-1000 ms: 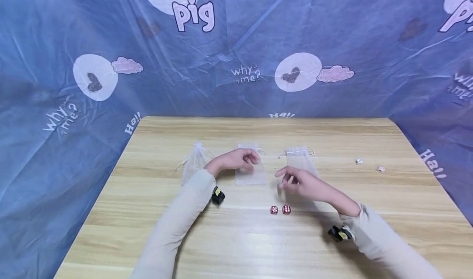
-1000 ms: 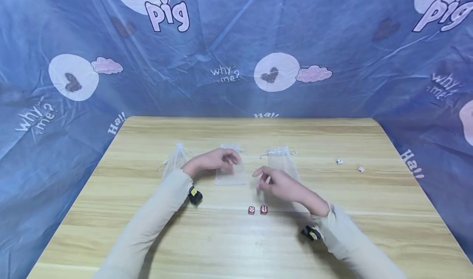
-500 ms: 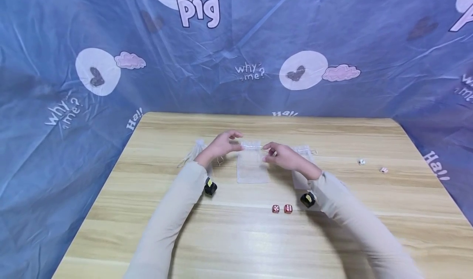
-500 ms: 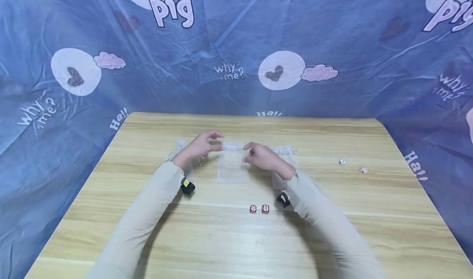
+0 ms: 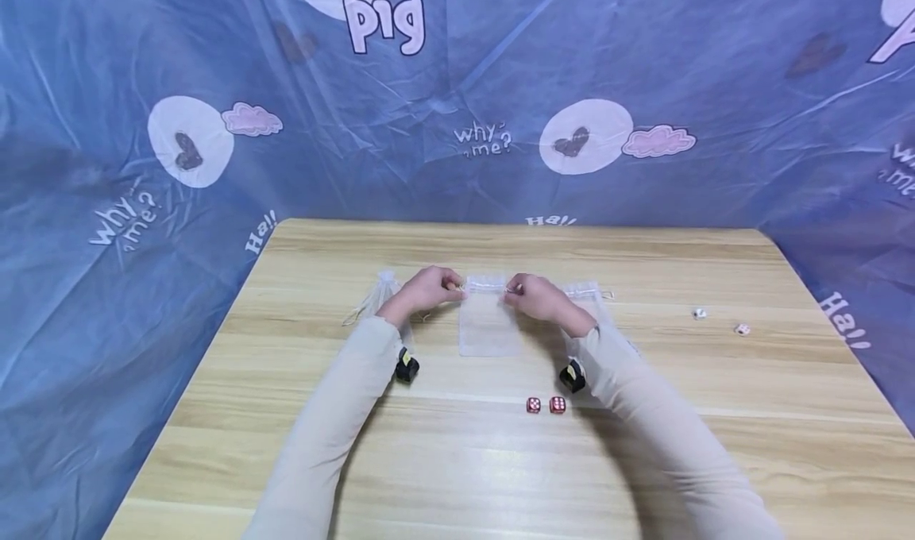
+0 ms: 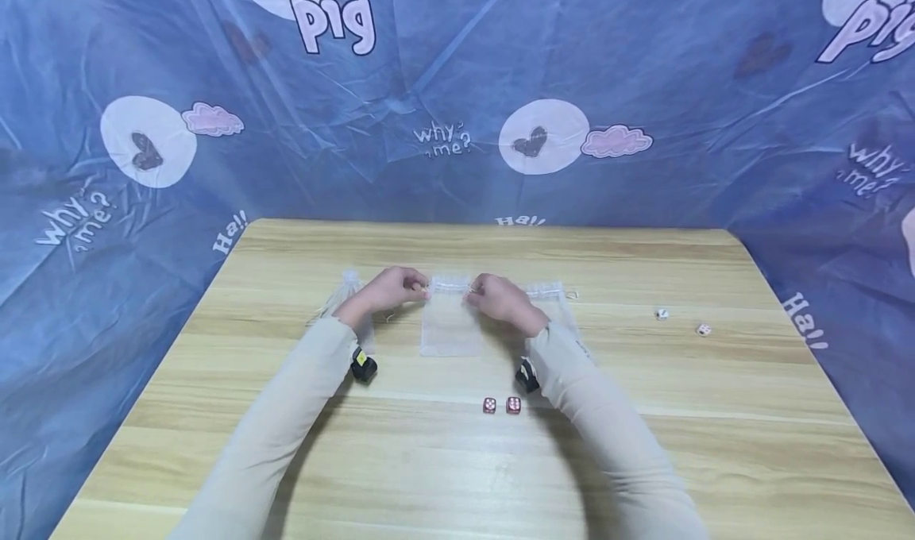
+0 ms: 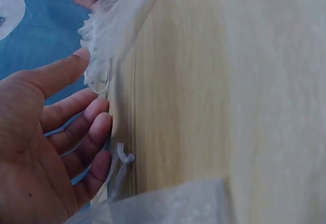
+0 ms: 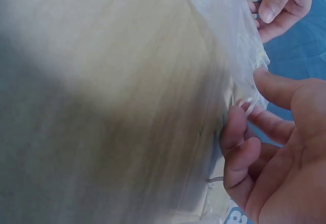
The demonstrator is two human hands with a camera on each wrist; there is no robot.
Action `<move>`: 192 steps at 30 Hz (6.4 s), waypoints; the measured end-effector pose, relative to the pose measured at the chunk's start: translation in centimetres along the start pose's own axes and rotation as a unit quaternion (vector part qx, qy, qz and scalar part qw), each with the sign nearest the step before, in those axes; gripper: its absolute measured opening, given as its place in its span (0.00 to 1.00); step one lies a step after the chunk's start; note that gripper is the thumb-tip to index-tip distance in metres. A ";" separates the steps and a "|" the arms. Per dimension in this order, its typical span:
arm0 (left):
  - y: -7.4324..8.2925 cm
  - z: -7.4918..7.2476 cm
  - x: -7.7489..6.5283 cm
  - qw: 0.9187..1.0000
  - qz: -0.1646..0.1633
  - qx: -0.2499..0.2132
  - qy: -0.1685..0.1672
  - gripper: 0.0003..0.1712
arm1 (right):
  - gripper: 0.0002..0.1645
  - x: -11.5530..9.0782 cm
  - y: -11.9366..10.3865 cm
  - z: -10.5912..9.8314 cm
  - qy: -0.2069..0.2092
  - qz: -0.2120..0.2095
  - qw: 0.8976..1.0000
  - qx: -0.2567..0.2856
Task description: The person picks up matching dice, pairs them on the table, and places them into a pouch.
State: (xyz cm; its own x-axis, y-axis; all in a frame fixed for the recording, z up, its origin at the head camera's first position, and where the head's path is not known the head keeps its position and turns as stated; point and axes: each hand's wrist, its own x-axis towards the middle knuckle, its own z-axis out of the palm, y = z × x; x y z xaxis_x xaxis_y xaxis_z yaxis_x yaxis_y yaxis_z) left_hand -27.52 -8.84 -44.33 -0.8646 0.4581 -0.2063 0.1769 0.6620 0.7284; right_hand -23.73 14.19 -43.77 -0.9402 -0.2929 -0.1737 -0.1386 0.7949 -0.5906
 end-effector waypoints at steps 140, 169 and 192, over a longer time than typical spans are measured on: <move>2.6 2.8 -2.8 0.913 0.247 -0.298 -0.128 0.36 | 0.09 -14.1 2.0 -0.6 -0.012 -0.195 0.981 0.001; 2.3 4.4 -2.4 0.886 0.254 -0.368 -0.125 0.38 | 0.19 -7.0 -5.2 -3.6 0.096 -0.175 0.977 -0.075; 1.9 3.8 -2.9 0.891 0.270 -0.348 -0.113 0.35 | 0.20 -10.9 -3.0 -2.2 0.049 -0.206 0.977 0.030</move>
State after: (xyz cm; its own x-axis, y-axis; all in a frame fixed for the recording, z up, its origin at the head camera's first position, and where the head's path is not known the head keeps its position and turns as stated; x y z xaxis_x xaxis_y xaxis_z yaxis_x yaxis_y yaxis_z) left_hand -22.92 -6.68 -44.80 -0.6119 0.7576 0.2272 0.1361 -0.1821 0.9738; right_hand -13.74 16.13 -38.36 -0.8340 -0.5273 0.1625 -0.4959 0.5873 -0.6397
